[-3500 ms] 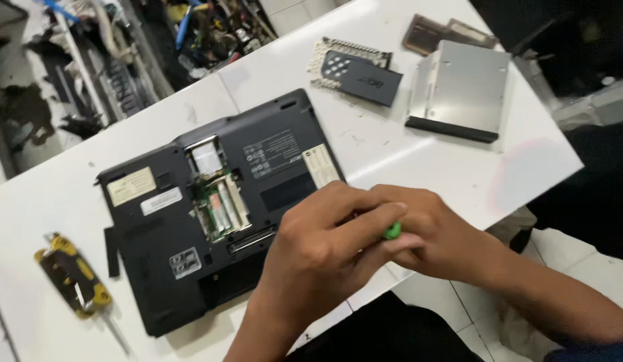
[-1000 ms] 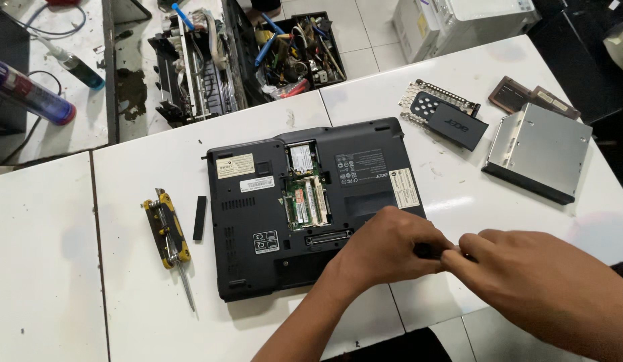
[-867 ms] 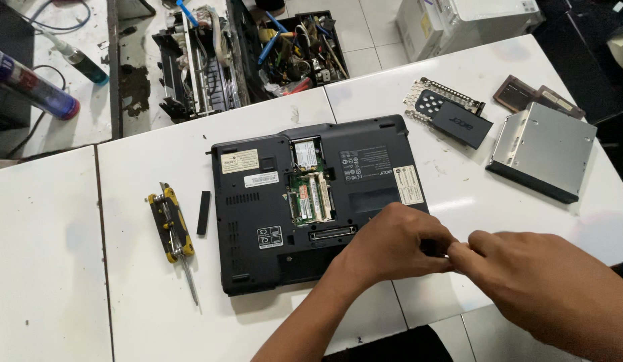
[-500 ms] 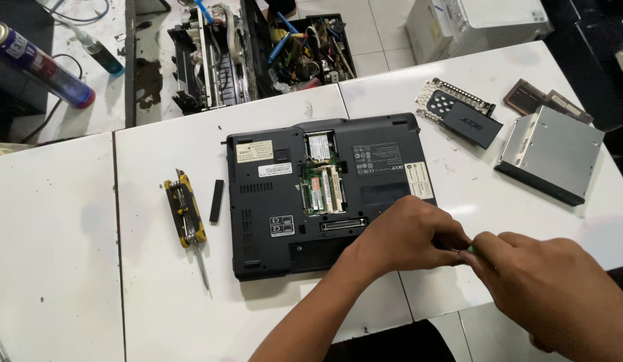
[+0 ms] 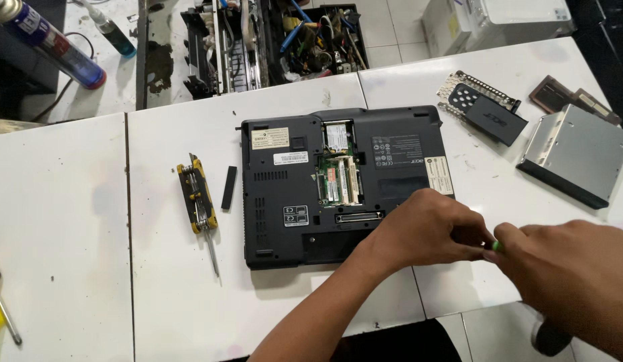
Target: The person uses a screwdriver to remove screws from the bottom casing of a laptop. They then use a green plastic tool to pry open the casing and separate it from the main body, revealing the internal components.
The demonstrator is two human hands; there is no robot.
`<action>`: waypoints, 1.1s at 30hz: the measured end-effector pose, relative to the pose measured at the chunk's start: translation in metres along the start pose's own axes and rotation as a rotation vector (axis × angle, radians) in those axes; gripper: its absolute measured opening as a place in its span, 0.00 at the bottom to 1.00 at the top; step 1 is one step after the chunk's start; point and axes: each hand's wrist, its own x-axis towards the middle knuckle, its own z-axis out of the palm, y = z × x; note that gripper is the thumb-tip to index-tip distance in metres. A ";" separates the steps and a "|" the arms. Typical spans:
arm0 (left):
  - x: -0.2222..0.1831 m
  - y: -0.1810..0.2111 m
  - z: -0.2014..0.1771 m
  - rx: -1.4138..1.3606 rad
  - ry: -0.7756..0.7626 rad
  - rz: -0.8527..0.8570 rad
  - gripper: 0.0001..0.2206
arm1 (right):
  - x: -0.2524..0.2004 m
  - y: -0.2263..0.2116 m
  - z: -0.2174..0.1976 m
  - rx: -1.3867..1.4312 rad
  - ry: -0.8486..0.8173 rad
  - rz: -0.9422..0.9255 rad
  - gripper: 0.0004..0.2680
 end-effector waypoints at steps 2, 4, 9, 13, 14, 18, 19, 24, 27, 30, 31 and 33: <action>-0.003 -0.013 0.012 0.019 0.025 0.010 0.07 | 0.015 0.002 0.011 0.065 0.123 -0.046 0.11; 0.000 -0.016 0.013 0.054 0.043 0.035 0.05 | 0.031 0.011 0.025 0.141 0.261 -0.078 0.12; 0.001 -0.008 0.006 0.020 0.004 -0.047 0.07 | 0.059 0.030 0.076 0.250 0.589 -0.475 0.11; 0.005 -0.011 0.003 -0.025 -0.025 -0.065 0.05 | 0.051 0.018 0.078 0.144 0.469 -0.258 0.11; 0.006 -0.011 0.003 -0.021 -0.042 -0.088 0.05 | 0.043 0.017 0.066 0.145 0.368 -0.190 0.06; 0.006 -0.017 0.007 0.012 -0.077 -0.139 0.06 | 0.034 0.008 0.071 0.307 0.367 -0.040 0.05; 0.005 -0.018 0.009 0.006 -0.078 -0.141 0.06 | 0.039 0.006 0.069 0.307 0.360 -0.041 0.05; 0.006 -0.015 0.010 0.000 -0.007 -0.099 0.10 | 0.046 0.018 0.039 0.282 0.598 0.050 0.16; 0.002 -0.010 0.006 0.002 -0.012 -0.056 0.09 | 0.037 0.023 0.021 0.162 0.352 0.033 0.14; 0.002 -0.001 -0.001 -0.190 0.177 0.096 0.07 | 0.045 0.042 0.048 0.944 0.761 -0.061 0.11; 0.002 0.003 -0.008 -0.192 0.174 0.094 0.07 | 0.038 0.043 0.034 0.947 0.758 -0.060 0.11; 0.005 0.010 -0.021 -0.316 0.324 0.001 0.06 | 0.025 0.047 0.004 0.853 0.875 -0.261 0.08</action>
